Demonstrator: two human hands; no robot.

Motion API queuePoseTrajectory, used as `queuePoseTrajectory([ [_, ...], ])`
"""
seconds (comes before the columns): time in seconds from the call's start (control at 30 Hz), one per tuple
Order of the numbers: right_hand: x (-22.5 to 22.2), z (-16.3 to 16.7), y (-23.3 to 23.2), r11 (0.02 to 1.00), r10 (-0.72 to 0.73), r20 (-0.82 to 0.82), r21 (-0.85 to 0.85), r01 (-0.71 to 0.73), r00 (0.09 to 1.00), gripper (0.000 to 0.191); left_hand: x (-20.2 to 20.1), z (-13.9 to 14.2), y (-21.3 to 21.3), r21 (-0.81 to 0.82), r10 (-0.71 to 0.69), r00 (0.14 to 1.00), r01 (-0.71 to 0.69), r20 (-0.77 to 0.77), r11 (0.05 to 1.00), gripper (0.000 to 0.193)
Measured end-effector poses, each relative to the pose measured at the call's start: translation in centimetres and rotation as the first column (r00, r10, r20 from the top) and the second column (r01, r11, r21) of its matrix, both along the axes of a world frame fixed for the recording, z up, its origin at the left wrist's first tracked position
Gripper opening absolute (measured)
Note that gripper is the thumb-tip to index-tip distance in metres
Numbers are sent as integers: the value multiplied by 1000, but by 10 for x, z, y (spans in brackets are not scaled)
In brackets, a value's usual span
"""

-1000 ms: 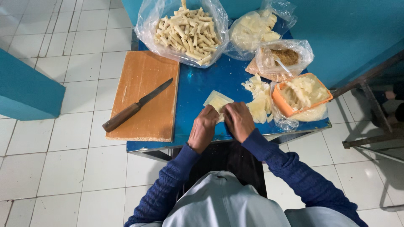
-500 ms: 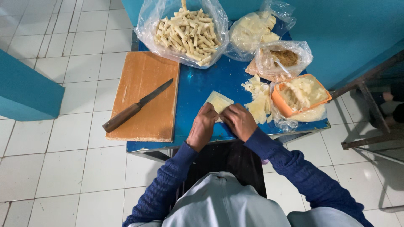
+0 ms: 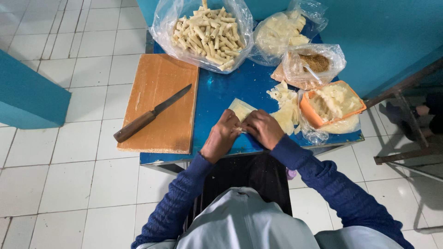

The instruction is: The person sits at a small table and assembles filled snack sheets. They lay a flat sheet on the table, spoon brown paste onto it, spread the paste, then fold or stack the sheets and place the finished piece on a growing pile beside them.

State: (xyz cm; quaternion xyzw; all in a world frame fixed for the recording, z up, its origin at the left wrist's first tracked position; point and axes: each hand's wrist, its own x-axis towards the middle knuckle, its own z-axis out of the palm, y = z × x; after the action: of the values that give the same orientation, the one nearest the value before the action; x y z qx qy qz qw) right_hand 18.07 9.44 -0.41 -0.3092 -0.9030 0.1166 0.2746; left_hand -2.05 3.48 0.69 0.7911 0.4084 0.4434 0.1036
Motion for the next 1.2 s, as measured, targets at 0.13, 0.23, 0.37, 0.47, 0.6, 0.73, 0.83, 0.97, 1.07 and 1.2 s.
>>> queuePoseTrajectory([
  [0.13,-1,-3,7,999,-27,-65,-38,25,998,12,6,-6,-3,-229,64,982,-22,179,973,6],
  [0.23,-1,-1,1,993,-57,-86,-110,48,995,12,7,-12,3,-222,83,981,-44,173,974,1],
  [0.37,-1,7,-11,999,-27,-91,15,29,995,12,7,-16,8,-196,108,975,-69,196,978,2],
  [0.47,-4,10,-15,995,-34,-55,95,39,998,13,7,-14,7,-234,146,975,-104,170,967,5],
  [0.6,-7,9,-18,971,-53,12,236,49,999,18,8,-7,-1,-253,168,954,-103,247,962,7],
  [0.73,-6,4,-31,935,-152,87,336,114,985,24,9,-4,-10,-76,185,975,-177,124,981,5],
  [0.83,-8,0,-46,910,-244,116,372,186,963,27,14,-9,-28,-125,243,964,-229,104,965,15],
  [0.97,-11,-1,-50,876,-340,223,429,221,914,48,21,-18,-42,-115,300,953,-304,-46,946,25],
  [1.07,-15,0,-38,892,-362,259,377,251,895,55,23,-23,-45,-114,331,928,-352,-169,929,31],
  [1.2,-24,-2,-17,865,-431,350,424,270,832,68,25,-25,-46,-72,321,911,-349,-259,934,41],
])
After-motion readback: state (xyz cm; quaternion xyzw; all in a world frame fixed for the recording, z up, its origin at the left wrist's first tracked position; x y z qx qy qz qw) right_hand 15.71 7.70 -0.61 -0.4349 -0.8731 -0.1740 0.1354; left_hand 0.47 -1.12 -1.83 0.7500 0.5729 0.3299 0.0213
